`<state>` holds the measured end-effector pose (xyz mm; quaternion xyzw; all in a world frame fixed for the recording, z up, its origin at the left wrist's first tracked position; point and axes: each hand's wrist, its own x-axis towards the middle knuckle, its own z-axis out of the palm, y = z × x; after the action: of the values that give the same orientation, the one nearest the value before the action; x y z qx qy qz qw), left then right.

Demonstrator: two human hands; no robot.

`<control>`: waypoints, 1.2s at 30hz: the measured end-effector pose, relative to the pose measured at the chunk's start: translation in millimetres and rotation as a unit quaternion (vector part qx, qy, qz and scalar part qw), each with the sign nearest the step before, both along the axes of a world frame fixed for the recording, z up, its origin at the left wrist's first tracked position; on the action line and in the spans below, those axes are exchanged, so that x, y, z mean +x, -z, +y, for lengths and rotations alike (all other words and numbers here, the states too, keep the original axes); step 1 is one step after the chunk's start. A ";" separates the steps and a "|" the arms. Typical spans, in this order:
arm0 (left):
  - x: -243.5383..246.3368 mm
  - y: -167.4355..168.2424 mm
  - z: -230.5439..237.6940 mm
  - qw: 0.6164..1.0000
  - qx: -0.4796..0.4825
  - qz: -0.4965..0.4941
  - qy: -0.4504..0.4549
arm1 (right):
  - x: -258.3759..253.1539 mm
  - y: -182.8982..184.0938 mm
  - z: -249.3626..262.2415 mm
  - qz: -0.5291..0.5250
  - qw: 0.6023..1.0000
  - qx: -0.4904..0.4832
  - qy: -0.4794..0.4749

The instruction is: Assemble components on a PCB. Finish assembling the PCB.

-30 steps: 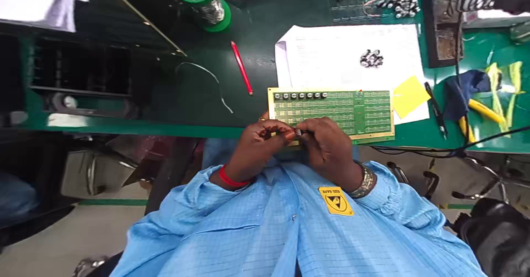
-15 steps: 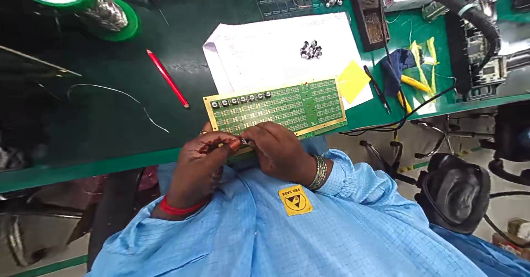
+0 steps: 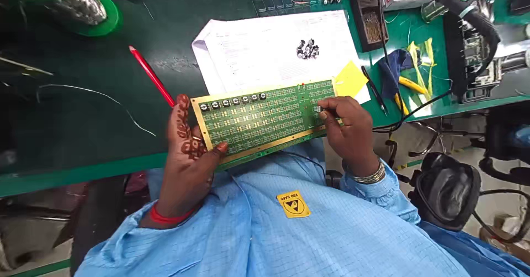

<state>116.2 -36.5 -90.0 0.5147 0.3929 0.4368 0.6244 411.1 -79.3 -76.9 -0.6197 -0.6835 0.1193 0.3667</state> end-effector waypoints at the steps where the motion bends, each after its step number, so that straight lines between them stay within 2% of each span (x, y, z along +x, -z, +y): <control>1: 0.9 -2.1 -0.7 1.000 -0.005 0.006 -0.007 | 8.1 2.3 -1.0 -0.015 1.000 -0.010 0.009; 5: 3.2 -8.7 -1.8 1.000 -0.013 0.010 -0.024 | 20.3 9.2 -0.2 -0.043 0.998 -0.035 0.015; 20: 1.6 -10.6 -5.0 1.000 0.009 -0.011 -0.021 | 23.8 9.0 7.6 -0.078 0.997 -0.023 -0.014; 28: 1.9 -10.7 -4.8 1.000 0.004 -0.016 -0.018 | 25.0 1.5 11.4 -0.166 0.984 -0.013 -0.065; 36: 1.9 -10.3 -4.7 1.000 0.014 -0.019 -0.019 | 27.9 1.6 12.5 -0.143 0.985 -0.014 -0.094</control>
<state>118.1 -41.1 -79.7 0.5072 0.3845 0.4642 0.6159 439.0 -66.8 -78.5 -0.5685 -0.7825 0.0731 0.2432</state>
